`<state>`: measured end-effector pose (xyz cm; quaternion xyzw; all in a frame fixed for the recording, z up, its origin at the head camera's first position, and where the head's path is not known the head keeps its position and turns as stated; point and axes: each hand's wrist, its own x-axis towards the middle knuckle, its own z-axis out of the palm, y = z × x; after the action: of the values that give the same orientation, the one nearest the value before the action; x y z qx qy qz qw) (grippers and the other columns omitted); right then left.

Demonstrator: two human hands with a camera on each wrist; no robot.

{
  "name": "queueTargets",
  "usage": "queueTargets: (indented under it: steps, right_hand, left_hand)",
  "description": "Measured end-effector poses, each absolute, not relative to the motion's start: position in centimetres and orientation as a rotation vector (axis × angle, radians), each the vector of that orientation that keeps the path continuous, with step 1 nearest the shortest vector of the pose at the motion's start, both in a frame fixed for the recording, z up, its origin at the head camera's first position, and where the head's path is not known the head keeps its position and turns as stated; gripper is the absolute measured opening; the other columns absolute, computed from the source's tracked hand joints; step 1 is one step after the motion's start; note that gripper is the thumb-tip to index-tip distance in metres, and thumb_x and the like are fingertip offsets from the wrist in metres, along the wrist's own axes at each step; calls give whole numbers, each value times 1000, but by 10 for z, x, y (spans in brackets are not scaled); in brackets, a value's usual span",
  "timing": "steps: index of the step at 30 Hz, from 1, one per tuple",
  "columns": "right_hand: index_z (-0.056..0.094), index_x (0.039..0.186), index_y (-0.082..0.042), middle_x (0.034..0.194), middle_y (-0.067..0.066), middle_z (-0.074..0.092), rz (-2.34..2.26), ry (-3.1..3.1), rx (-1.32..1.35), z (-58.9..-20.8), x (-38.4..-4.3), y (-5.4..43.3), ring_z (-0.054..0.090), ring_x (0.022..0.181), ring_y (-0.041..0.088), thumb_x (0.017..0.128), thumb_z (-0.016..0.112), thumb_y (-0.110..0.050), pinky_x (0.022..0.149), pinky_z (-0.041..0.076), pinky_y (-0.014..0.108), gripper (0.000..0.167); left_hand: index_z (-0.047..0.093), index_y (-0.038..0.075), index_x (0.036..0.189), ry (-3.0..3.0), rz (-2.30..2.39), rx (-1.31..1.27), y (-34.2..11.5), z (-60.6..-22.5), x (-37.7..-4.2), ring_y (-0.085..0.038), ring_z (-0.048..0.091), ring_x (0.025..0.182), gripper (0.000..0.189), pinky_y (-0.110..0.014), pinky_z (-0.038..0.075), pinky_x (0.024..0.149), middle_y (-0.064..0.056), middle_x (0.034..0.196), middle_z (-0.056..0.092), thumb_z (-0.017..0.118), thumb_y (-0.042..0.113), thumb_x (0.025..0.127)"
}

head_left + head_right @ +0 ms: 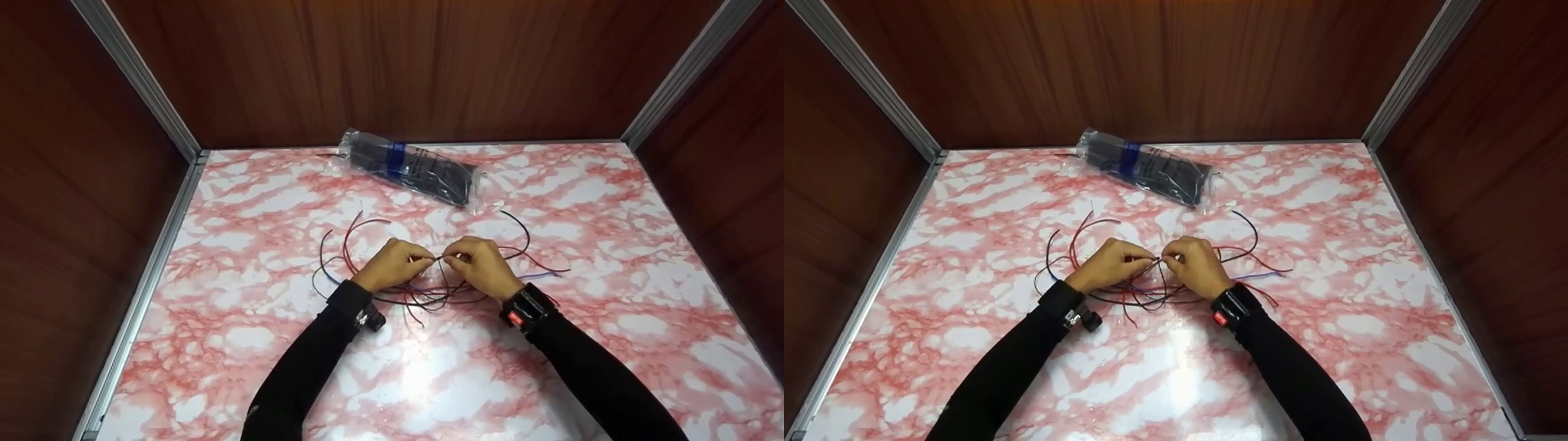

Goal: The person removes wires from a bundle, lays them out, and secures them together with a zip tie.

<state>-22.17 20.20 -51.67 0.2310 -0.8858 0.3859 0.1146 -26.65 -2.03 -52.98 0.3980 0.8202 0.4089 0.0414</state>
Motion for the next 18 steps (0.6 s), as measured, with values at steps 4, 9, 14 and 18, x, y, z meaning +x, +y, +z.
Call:
queueTargets:
  steps: [4,9,14,18]
  right_hand:
    - [76,87,-10,83,-4,68,1122,-2550,715,-520,-223,203,58,70,10,83,75,-5,63,50,36,6]
    - [77,88,-10,85,-5,69,1152,-2510,748,-523,-224,206,62,74,10,82,76,-4,65,52,41,9]
    - [78,90,-12,87,-5,70,1164,-2485,757,-527,-224,208,65,79,11,81,77,-4,70,52,29,11]
    - [78,90,-13,87,-6,71,1171,-2482,747,-527,-225,208,65,80,11,82,77,-6,71,52,30,11]
  left_hand:
    - [78,14,97,2536,1275,1165,-19,-533,-268,-3,56,69,16,-22,46,67,11,77,65,65,23,93]
    - [77,13,100,2433,1383,1059,-13,-536,-270,-6,55,71,17,-24,45,67,8,78,63,64,22,94]
    - [74,6,102,2233,1499,984,-6,-540,-270,-8,53,70,23,-25,43,67,-1,76,61,59,22,97]
    - [73,2,99,2153,1573,949,-2,-539,-270,-8,56,72,21,-25,45,68,-8,83,67,63,19,94]
